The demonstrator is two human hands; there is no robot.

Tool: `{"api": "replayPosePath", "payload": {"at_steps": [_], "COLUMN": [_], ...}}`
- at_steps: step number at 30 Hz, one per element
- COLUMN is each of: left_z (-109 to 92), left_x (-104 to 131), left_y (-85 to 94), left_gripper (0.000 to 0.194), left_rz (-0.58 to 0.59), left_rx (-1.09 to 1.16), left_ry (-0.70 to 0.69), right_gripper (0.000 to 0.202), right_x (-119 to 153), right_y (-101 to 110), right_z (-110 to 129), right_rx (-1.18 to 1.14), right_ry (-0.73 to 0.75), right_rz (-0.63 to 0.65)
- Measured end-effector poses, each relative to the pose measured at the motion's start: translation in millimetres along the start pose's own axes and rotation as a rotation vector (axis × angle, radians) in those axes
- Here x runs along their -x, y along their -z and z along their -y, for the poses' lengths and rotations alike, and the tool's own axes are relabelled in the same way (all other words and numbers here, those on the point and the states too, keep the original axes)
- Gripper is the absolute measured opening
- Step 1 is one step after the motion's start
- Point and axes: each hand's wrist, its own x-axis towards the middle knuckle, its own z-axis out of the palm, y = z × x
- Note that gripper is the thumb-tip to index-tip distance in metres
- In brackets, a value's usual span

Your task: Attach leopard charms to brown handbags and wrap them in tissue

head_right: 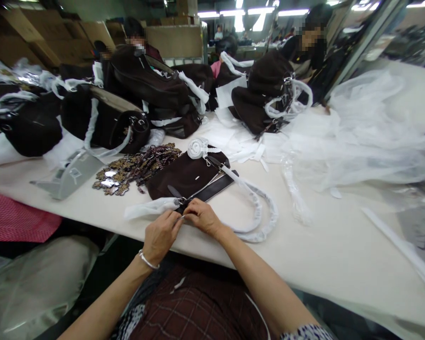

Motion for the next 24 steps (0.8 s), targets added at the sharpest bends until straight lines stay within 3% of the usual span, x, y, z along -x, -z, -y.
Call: {"api": "replayPosePath", "payload": {"at_steps": [3,12,19,24], "left_z": [1.5,6.6,3.7,2.5], "left_x": [-2.4,0.1,1.7,-1.7], "left_y": [-5.9,-14.2,-7.1,-11.7], "left_gripper": [0.016,0.019,0.017,0.008], "left_rz": [-0.008,0.053,0.108,0.026], "left_rx": [0.075,0.083,0.14,0.538], "left_ry": [0.045,0.008,0.109,0.237], "right_gripper": [0.007,0.01,0.016,0.016], "right_x": [-2.0,-20.1,-26.6,-24.3], "right_y": [5.4,21.0,22.5,29.3], "right_z": [0.9,6.7,7.1,5.7], "right_rx": [0.063,0.535,0.634,0.683], "right_ry": [0.033,0.369,0.487,0.607], "right_rz": [0.054,0.336,0.385,0.416]}}
